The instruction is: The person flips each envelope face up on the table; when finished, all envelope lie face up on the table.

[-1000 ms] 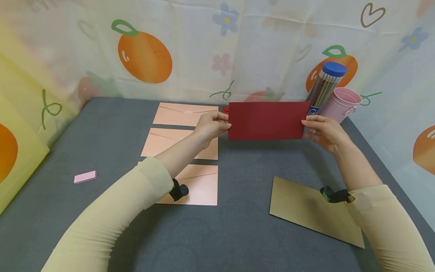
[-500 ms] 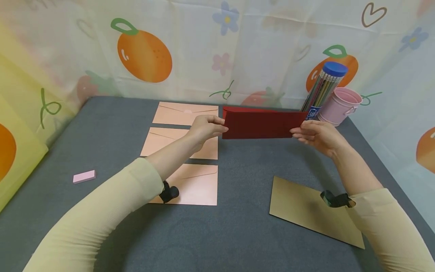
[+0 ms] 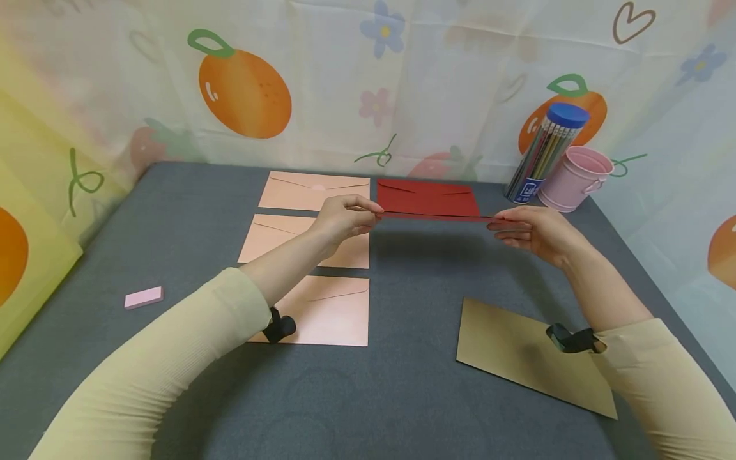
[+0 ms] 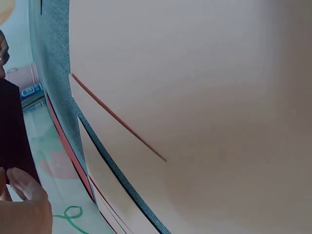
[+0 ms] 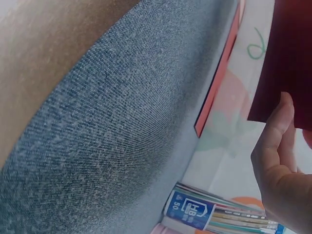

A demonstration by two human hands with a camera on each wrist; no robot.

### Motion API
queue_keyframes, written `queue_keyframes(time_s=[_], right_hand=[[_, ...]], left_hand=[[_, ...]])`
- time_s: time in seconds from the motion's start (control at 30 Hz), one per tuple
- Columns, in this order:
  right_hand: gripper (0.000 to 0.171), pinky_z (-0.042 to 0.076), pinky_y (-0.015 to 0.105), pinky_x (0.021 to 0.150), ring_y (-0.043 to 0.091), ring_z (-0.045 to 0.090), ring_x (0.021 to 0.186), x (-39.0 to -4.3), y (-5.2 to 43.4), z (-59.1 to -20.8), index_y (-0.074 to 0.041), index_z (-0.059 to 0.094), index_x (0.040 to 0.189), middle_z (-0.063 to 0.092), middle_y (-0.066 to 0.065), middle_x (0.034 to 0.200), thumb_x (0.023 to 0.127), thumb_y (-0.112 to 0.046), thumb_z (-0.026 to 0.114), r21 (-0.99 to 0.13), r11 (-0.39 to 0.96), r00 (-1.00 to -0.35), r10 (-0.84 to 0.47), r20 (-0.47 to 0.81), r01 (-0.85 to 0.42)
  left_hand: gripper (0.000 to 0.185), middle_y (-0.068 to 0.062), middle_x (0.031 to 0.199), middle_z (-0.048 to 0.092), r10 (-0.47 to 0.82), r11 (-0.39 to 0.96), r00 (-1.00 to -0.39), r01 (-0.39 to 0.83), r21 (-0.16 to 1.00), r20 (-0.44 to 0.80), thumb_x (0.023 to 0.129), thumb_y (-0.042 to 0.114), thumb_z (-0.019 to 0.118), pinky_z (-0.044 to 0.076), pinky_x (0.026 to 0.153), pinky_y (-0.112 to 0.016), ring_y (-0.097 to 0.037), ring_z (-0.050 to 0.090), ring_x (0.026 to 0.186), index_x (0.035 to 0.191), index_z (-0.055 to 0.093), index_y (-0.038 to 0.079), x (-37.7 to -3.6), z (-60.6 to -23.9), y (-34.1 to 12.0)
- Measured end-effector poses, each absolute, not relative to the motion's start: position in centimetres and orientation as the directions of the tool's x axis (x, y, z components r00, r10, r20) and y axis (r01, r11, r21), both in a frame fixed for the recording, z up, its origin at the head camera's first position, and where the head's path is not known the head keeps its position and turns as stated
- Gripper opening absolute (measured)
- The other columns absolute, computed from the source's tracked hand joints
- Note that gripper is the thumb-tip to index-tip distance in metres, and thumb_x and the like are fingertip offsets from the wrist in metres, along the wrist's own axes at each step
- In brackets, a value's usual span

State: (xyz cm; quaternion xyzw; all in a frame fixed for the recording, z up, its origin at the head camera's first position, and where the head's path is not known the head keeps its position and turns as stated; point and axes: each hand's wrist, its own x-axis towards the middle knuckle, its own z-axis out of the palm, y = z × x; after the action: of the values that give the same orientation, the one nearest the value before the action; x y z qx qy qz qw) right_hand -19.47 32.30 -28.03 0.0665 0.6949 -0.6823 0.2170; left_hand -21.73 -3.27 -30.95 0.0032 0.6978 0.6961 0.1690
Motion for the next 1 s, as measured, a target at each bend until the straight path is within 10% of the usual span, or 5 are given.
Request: queue_keyframes(time_s=[0.47, 0.7, 1.0], right_hand=[[0.012, 0.055, 0.015, 0.066, 0.003, 0.061, 0.069, -19.5, 32.5, -28.3, -0.019, 0.063, 0.108, 0.069, -0.011, 0.085, 0.099, -0.014, 0.059, -0.890, 0.249, -0.897, -0.132, -0.422, 0.382], [0.062, 0.055, 0.014, 0.073, -0.002, 0.062, 0.077, -19.9, 32.4, -28.6, 0.000, 0.025, 0.149, 0.066, -0.019, 0.086, 0.100, -0.018, 0.057, -0.835, 0.438, -0.896, -0.129, -0.424, 0.332], [0.065, 0.057, 0.015, 0.075, 0.000, 0.059, 0.082, -20.2, 32.6, -29.2, 0.006, 0.027, 0.149, 0.061, -0.017, 0.090, 0.099, -0.020, 0.059, -0.786, 0.530, -0.881, -0.139, -0.453, 0.320]], left_hand=[[0.035, -0.016, 0.141, 0.055, 0.373, 0.153, -0.863, -0.306, 0.940, -0.342, 0.094, -0.003, 0.054, 0.050, 0.109, -0.035, -0.019, 0.062, 0.109, 0.128, 0.060, -0.008, -21.9, -30.7, -3.7], [0.041, -0.020, 0.146, 0.047, 0.425, 0.176, -0.827, -0.323, 0.930, -0.367, 0.095, -0.001, 0.052, 0.047, 0.112, -0.036, -0.024, 0.059, 0.117, 0.136, 0.051, -0.009, -21.9, -30.6, -3.9], [0.057, -0.023, 0.151, 0.041, 0.379, 0.186, -0.831, -0.363, 0.913, -0.407, 0.095, 0.001, 0.048, 0.046, 0.113, -0.036, -0.031, 0.054, 0.131, 0.148, 0.030, -0.011, -22.0, -30.9, -3.2]])
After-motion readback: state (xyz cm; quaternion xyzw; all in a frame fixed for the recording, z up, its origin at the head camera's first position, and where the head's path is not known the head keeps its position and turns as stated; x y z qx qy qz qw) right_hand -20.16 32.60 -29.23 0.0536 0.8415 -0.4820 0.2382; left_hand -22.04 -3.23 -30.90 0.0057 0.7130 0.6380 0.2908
